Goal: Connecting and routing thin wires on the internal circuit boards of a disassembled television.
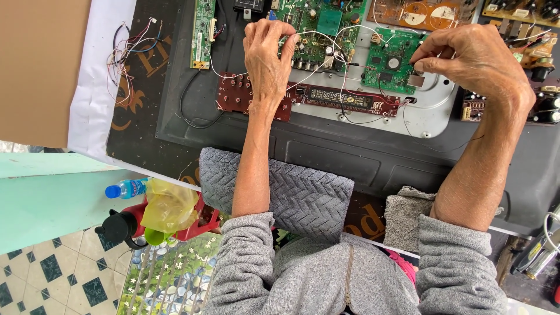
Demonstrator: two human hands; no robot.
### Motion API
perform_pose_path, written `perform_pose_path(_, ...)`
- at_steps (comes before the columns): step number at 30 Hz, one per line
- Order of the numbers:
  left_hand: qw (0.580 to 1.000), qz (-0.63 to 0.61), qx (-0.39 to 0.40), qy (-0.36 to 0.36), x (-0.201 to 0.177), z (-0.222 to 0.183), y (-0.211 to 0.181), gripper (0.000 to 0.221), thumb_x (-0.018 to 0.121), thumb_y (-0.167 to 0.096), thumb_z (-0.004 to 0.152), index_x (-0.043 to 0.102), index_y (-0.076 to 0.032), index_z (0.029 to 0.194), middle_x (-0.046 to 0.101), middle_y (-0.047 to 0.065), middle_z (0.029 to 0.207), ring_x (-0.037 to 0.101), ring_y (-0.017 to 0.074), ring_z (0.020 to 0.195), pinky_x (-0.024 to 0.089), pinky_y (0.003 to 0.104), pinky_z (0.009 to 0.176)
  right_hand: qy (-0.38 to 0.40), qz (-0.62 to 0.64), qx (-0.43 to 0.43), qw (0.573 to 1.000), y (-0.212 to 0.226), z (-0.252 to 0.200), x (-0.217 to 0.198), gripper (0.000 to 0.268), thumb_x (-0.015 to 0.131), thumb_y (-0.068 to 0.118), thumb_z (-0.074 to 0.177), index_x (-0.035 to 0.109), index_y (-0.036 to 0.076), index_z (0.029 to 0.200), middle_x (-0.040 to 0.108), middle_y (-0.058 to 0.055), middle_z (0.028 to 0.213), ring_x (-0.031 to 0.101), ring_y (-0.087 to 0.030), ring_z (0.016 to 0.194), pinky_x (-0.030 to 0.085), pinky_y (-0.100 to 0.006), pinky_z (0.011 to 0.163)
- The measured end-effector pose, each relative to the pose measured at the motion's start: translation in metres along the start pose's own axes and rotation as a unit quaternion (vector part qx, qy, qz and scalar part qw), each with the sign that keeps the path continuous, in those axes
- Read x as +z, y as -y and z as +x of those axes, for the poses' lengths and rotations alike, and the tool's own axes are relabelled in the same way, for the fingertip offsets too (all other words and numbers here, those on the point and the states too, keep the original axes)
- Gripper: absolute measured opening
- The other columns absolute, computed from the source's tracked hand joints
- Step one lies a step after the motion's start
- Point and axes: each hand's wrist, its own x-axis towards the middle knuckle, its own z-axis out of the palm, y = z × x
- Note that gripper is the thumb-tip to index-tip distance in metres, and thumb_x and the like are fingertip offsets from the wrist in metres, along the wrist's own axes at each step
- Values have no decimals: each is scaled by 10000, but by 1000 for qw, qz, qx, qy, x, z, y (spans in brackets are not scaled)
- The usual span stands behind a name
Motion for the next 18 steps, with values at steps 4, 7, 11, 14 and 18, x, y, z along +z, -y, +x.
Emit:
perform_pose_path(4, 1000, 14, -3, -3, 2, 0, -2, 121, 752, -171, 936, 633, -171, 917, 544, -33, 940, 495, 218, 947, 467, 394, 807, 13, 5, -5, 1000, -15, 1, 5, 259, 640, 158, 1102, 686, 70, 1341, 685, -158, 1223, 626, -418, 1127, 549, -639, 973)
perform_pose_path(7, 1000, 14, -1, 4, 3, -1, 3, 123, 765, -147, 926, 645, -172, 937, 539, -29, 935, 485, 220, 931, 458, 392, 804, 8, -1, -26, 1000, -22, 1, 8, 275, 650, 160, 1099, 680, 71, 1357, 666, -161, 1269, 603, -433, 1169, 541, -667, 982)
perform_pose_path(11, 997, -53, -63, -8, -6, 2, 12, 83, 703, -257, 983, 704, -182, 1020, 625, -49, 1013, 569, 185, 986, 532, 403, 858, 4, -12, -12, 1000, -19, 1, 8, 247, 655, 150, 1111, 696, 85, 1346, 676, -155, 1243, 610, -423, 1136, 549, -662, 939)
perform_pose_path(14, 989, -85, -110, -51, -13, 5, 26, 131, 668, -282, 990, 727, -170, 1021, 664, -19, 992, 608, 160, 958, 579, 319, 780, -1, -21, -7, 1000, -17, 1, 8, 227, 662, 149, 1120, 712, 89, 1333, 688, -148, 1220, 615, -417, 1120, 551, -659, 926)
perform_pose_path(18, 980, -100, -146, -88, -30, 7, 30, 181, 619, -315, 1010, 731, -180, 963, 602, -68, 897, 542, 90, 761, 478, 284, 713, 3, -20, -10, 1000, -13, 1, 7, 226, 657, 133, 1121, 712, 66, 1330, 714, -158, 1165, 640, -414, 1109, 556, -639, 976)
